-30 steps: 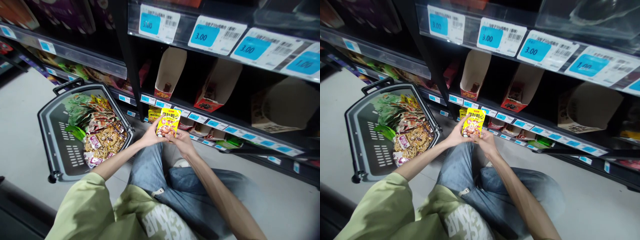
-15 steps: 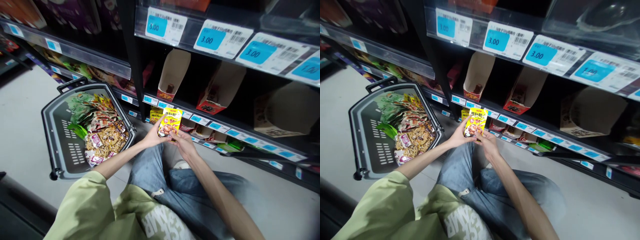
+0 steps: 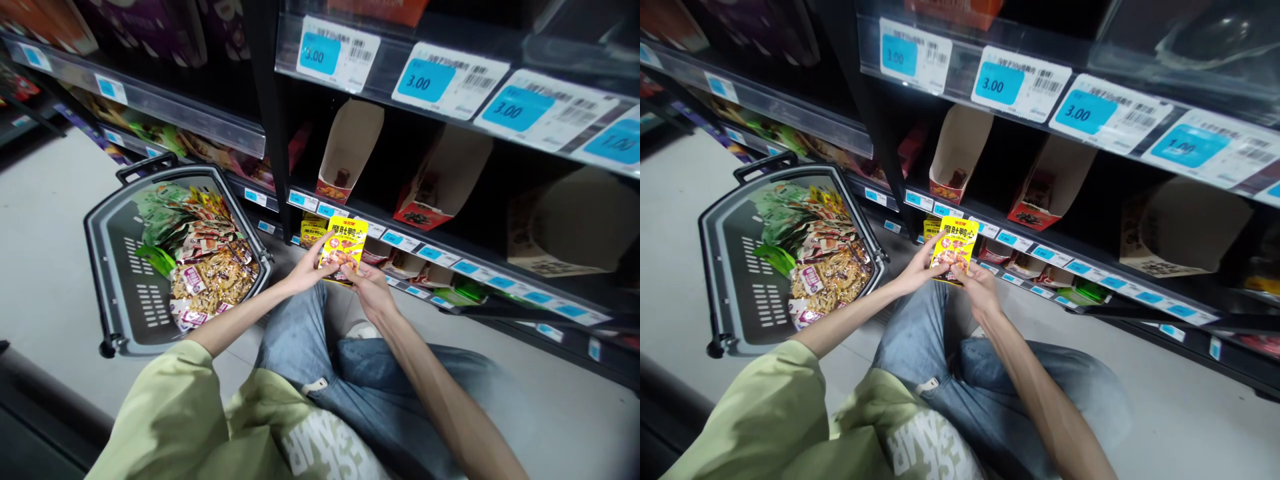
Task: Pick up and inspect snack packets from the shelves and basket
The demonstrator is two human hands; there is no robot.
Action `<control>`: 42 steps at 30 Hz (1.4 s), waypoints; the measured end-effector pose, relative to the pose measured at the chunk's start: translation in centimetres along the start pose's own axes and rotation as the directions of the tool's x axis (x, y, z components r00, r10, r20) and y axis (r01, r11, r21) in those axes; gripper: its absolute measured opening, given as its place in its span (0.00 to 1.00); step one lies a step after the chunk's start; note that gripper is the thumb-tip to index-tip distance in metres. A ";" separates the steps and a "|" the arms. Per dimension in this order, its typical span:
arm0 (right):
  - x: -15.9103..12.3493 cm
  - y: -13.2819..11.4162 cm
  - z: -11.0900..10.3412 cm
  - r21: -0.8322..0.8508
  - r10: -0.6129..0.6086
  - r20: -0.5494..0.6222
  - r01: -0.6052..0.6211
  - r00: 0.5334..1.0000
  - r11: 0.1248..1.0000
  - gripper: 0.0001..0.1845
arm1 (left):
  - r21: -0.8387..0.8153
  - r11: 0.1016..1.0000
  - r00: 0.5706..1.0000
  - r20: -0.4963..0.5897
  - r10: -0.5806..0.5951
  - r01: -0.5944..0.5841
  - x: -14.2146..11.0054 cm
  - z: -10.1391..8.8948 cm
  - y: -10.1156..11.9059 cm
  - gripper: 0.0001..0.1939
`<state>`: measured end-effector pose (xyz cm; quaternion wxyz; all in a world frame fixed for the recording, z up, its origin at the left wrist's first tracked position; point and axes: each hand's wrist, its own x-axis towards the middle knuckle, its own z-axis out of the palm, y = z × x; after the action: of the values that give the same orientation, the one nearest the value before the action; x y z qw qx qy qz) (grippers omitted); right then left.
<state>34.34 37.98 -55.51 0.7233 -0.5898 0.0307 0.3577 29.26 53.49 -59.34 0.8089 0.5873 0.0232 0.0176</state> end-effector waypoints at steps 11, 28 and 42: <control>0.0 -0.2 0.2 -0.013 0.002 -0.043 -0.002 0.999 1.000 0.26 | 0.036 0.998 0.998 -0.009 0.055 -0.055 -0.3 0.2 -0.1 0.46; 1.2 -0.8 -1.3 -0.301 -0.046 0.042 0.056 0.998 0.952 0.22 | 0.079 0.997 0.990 -0.138 0.015 -0.004 -0.4 0.7 0.5 0.48; 1.4 -0.7 -1.5 -0.358 -0.090 0.077 0.112 0.993 0.927 0.23 | 0.207 0.978 0.972 -0.228 0.048 0.000 -0.4 0.6 0.4 0.45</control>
<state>36.30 37.32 -55.99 0.6204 -0.7028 -0.0873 0.3369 28.89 52.99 -58.77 0.7353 0.6619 0.1120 0.0935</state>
